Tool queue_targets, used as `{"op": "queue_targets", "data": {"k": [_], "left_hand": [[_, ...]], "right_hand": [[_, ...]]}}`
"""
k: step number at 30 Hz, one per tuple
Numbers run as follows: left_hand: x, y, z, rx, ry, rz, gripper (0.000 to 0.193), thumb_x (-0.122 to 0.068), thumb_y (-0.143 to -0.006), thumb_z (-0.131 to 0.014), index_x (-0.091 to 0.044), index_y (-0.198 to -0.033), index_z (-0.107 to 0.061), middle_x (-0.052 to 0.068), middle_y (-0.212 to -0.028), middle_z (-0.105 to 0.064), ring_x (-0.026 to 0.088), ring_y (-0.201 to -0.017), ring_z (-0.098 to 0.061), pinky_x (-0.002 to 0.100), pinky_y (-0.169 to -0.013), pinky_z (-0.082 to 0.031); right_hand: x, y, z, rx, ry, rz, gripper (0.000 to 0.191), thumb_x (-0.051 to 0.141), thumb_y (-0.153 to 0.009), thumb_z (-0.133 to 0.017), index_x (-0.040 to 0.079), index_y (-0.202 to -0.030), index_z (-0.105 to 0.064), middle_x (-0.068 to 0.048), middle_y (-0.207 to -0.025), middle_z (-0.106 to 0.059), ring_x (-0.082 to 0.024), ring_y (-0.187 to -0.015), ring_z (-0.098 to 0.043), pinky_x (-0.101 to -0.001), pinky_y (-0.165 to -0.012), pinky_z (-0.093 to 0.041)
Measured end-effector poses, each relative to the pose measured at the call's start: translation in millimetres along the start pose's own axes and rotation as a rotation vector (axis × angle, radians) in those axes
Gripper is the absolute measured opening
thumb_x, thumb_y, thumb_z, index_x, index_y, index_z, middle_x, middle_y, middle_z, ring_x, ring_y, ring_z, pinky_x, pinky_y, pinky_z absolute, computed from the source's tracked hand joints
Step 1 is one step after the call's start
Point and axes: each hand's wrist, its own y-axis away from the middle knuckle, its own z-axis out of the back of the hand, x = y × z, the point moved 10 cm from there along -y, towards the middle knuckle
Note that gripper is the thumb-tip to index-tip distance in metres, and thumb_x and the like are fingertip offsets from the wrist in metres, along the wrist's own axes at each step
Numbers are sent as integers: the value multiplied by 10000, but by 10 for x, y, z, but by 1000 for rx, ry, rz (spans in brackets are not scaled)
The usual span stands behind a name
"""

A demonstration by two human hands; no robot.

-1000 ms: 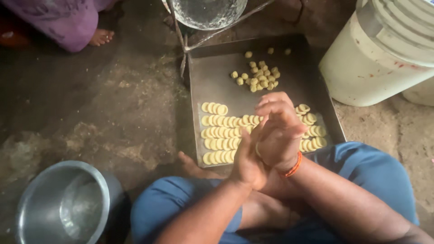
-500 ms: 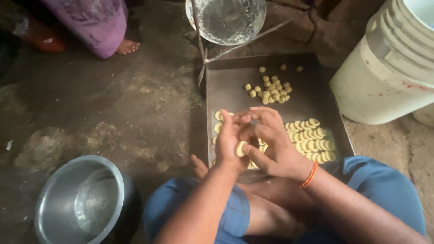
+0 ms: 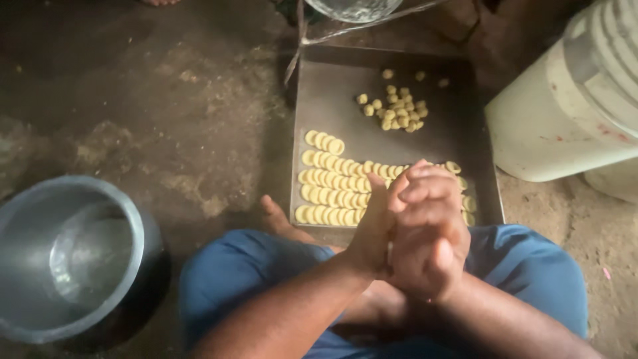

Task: The person sits on the floor and flattens small dough balls into round discs by pressing them between their palms, then places each flattened disc in rows on a metal tray. They repeatedly pick new dough balls from the tray and continue pressing and arranging the discs.

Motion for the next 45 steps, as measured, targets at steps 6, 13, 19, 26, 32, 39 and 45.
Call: {"op": "queue_targets", "data": {"k": [6,13,19,26,32,39,45], "left_hand": [[200,-142,-104,29,650,98,811,-692,-1035,-203,-116,-1598,-301,37,-1374,-506,129,-1348,-461,302,-1193,-324],[495,-157,-92,38,605,306,1084,-842,-938,-178,-8,-1613,-328,105,-1423,-569,185,-1334,-532,341,-1113,-363],[-457,-217,-199,503,726,-73,1040,-827,-1016,-297,78,-1517,-408,238,-1345,-622,292,-1237,-604,377,-1113,-467],[-530,-327,698,-358,246,-189,704,-541,-987,-489,-124,-1541,-366,160,-1359,-548,250,-1224,-520,422,-1063,-446],[-543,-184,1131,-807,-99,-222,601,-394,-986,-519,-122,-1508,-398,119,-1412,-505,238,-1298,-480,398,-1062,-384],[-808,-183,932,-741,-296,-291,564,-310,-969,-605,-73,-1456,-451,119,-1432,-501,235,-1337,-465,389,-1098,-393],[-815,-141,729,-620,-318,-241,396,-324,-972,-602,-39,-1248,-592,144,-1345,-535,268,-1250,-521,419,-1043,-429]], "right_hand": [[31,-53,-17,-34,3,-42,540,537,-1032,-501,15,-989,-633,-141,-1193,-566,-266,-1179,-468,-438,-1112,-353],[212,-243,-11,-147,80,115,513,532,-1035,-478,50,-936,-619,-126,-1112,-571,-264,-1133,-523,-424,-1017,-418],[-22,-767,-49,288,24,-432,290,299,-1078,-572,17,-1101,-636,-112,-1065,-622,-159,-965,-587,-312,-921,-491],[-654,-175,-224,489,-134,-924,88,40,-929,-715,34,-985,-647,-64,-993,-699,-113,-955,-647,-302,-824,-539],[-1750,-467,236,406,203,-842,144,104,-934,-743,29,-1009,-646,-27,-931,-710,-82,-845,-641,-254,-712,-508],[-3421,290,142,673,336,-970,245,79,-865,-689,-4,-1095,-687,-49,-986,-721,-146,-888,-669,-333,-766,-570],[-3834,375,445,751,750,-873,302,130,-847,-705,32,-1133,-709,-119,-1051,-745,-253,-942,-711,-371,-832,-561]]}}
